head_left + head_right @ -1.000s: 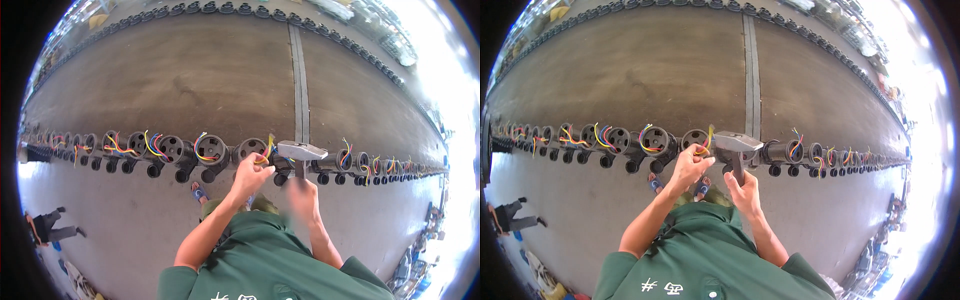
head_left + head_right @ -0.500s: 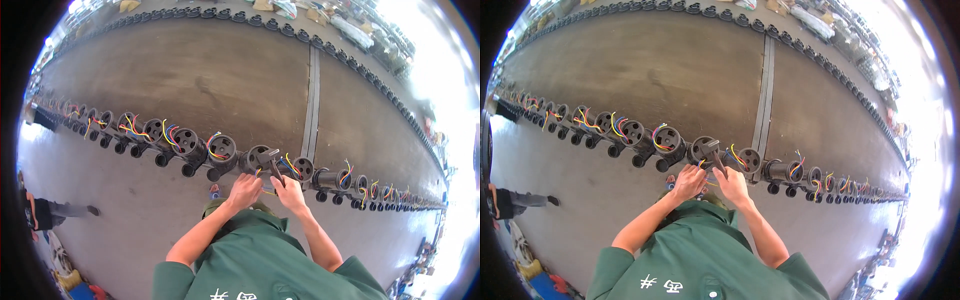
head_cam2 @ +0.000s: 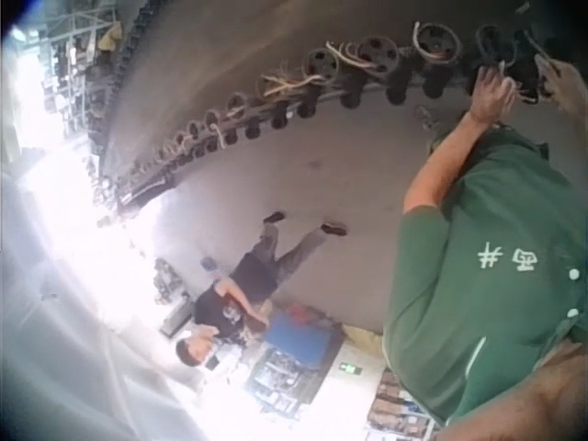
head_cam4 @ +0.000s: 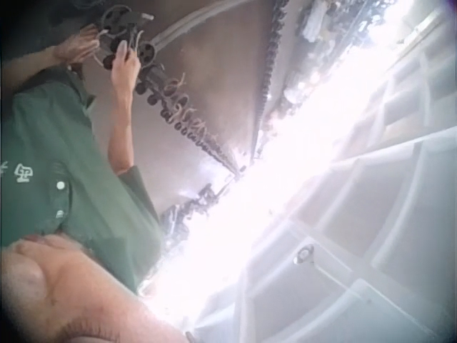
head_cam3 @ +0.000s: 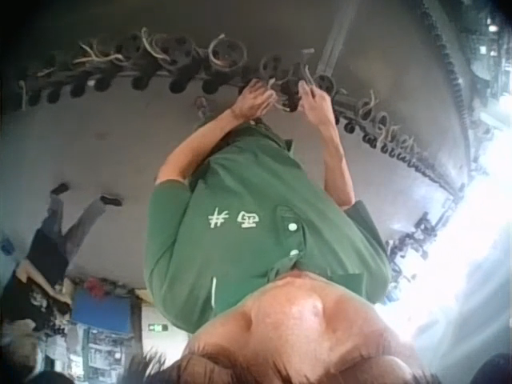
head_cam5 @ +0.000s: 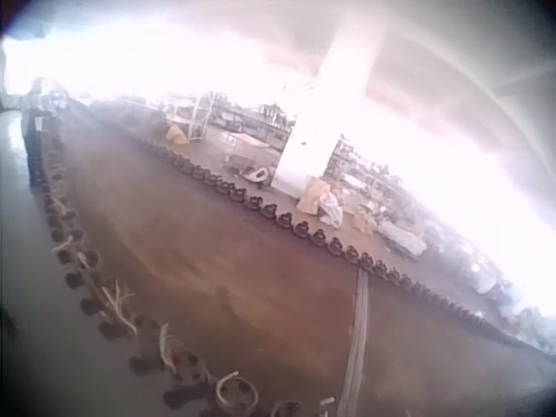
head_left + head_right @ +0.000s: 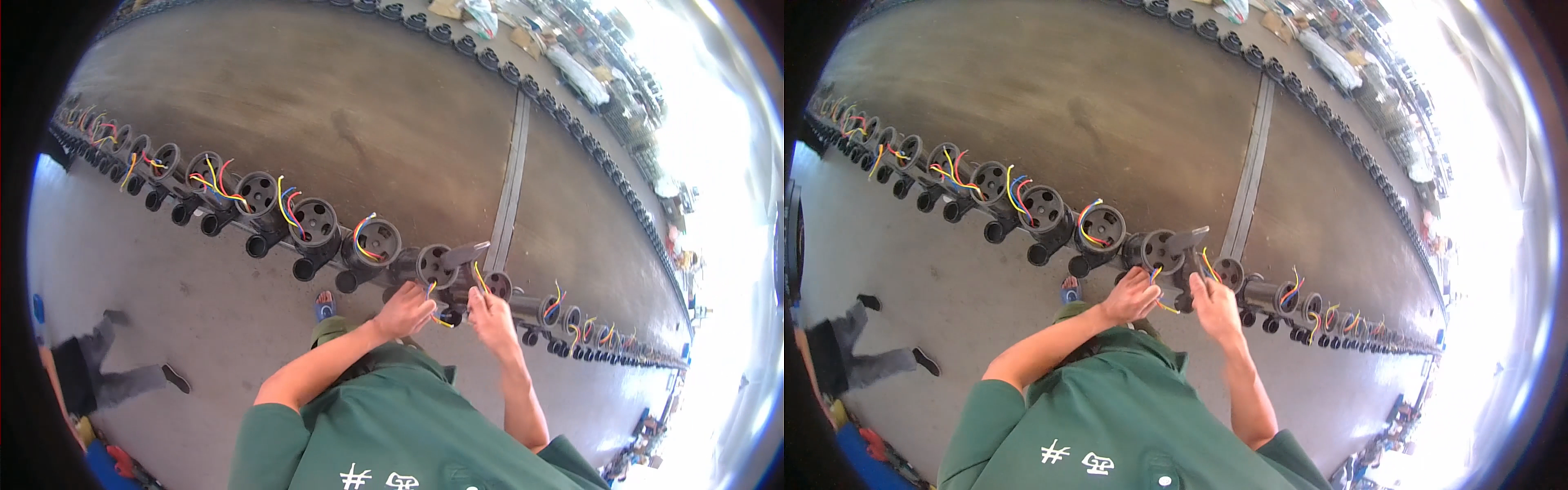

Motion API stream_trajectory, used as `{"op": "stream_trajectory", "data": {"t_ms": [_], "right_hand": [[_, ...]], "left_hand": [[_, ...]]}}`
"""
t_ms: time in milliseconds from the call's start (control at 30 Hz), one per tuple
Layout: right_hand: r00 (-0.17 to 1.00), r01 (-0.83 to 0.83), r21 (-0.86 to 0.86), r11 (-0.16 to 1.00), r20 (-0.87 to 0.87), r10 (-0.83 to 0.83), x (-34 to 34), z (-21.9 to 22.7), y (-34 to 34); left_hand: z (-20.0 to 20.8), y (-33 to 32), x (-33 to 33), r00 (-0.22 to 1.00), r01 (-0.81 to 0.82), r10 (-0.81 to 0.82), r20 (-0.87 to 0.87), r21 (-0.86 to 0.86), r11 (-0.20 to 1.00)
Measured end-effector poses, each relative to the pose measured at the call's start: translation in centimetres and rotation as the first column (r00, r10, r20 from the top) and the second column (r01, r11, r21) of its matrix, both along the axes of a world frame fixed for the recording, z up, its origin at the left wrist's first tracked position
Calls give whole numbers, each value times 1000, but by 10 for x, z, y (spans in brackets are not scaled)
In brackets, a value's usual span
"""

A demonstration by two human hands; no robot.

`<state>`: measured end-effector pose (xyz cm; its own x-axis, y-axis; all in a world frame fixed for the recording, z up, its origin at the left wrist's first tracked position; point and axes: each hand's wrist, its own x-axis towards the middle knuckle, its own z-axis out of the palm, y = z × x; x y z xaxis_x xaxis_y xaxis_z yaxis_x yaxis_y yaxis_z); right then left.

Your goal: The person assembles electronic components on an assembly line by hand and using a tool. The person picks up small circular metal caps and places them onto the ends of cylindrical black components, then uses a pair of pliers to secure wires onto the components.

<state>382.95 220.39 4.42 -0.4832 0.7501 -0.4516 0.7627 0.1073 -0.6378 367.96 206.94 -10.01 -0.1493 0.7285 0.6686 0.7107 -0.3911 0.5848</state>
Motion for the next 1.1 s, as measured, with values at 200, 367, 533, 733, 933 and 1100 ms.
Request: {"op": "stream_trajectory", "data": {"t_ms": [200,367,533,733,933,1100], "right_hand": [[901,117,-107,987,-408,-151,-8,17,-34],[996,85,-14,996,-13,-85,-2,-48,-26],[956,179,-294,939,-175,-236,-29,32,-34],[993,92,180,979,52,-103,-3,-56,-45],[927,342,-392,854,-12,-376,-41,21,-42],[876,232,-131,964,-402,-265,-28,14,-51]], "left_hand": [[-9,7,-5,999,-28,28,-32,-13,1000],[-9,7,-9,999,32,-32,-32,-18,999],[-12,2,-15,997,64,-66,-42,-52,997],[-12,11,-17,995,97,-98,-34,-39,994],[-14,5,-20,991,117,-124,-46,-133,984],[-8,7,-13,997,81,-82,-3,-112,990]]}}
